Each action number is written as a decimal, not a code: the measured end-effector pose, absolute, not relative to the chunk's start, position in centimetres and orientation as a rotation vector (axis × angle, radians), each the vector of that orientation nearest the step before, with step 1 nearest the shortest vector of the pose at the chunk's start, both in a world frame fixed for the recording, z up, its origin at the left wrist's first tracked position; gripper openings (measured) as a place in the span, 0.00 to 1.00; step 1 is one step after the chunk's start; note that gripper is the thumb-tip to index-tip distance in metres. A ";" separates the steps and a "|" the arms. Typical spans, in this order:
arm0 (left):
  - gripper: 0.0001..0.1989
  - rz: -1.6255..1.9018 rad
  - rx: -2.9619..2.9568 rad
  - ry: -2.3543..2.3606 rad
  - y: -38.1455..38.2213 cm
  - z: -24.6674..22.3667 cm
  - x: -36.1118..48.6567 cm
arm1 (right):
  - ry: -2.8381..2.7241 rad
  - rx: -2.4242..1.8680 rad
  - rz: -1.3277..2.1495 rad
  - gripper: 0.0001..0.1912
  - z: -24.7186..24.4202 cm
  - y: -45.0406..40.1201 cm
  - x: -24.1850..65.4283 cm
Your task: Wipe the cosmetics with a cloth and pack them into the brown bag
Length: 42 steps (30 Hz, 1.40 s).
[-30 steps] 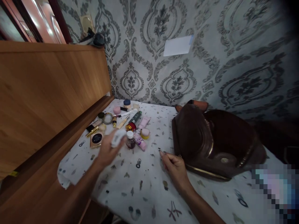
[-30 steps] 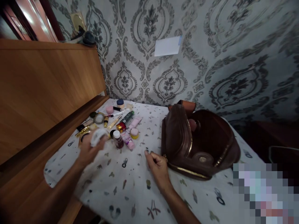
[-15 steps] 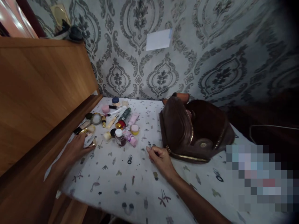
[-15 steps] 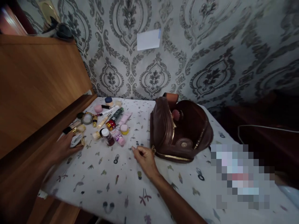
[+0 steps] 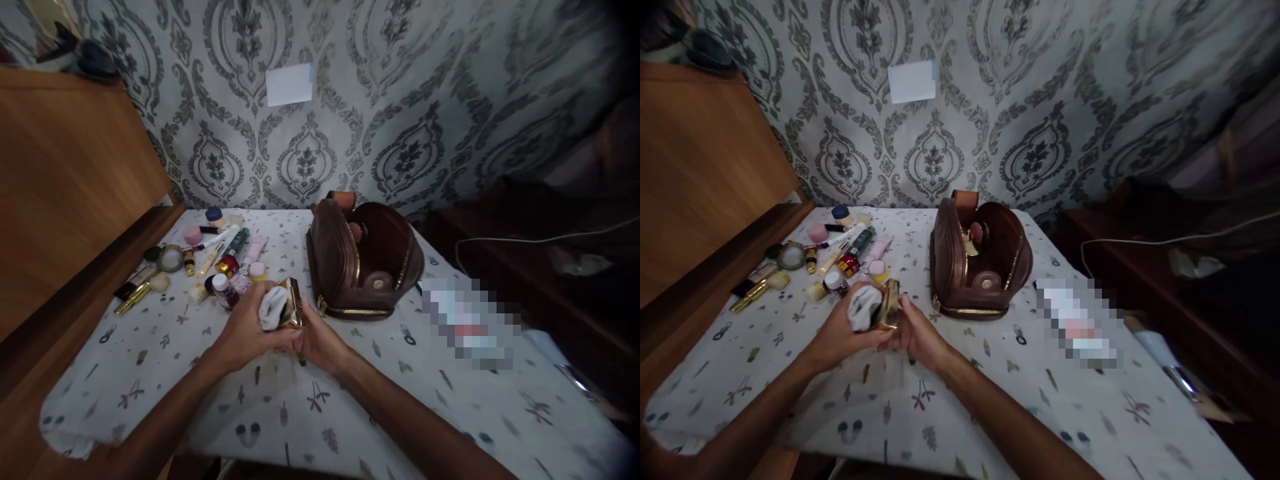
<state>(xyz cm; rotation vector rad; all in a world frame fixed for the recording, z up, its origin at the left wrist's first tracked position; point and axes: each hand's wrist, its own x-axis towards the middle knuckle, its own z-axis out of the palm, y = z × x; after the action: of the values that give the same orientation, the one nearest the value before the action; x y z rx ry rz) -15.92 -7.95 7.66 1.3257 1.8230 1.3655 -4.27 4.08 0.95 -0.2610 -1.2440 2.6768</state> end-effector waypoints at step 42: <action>0.06 1.572 1.846 1.790 -6.1 4.0 -13.6 | -1.094 -0.478 2.324 0.33 0.5 4.8 -3.3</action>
<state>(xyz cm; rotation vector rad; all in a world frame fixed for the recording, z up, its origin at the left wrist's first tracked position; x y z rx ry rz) -13.61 -6.11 3.98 1.8465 1.7903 1.5716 -3.26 4.80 0.53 -0.4777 -1.0942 2.3243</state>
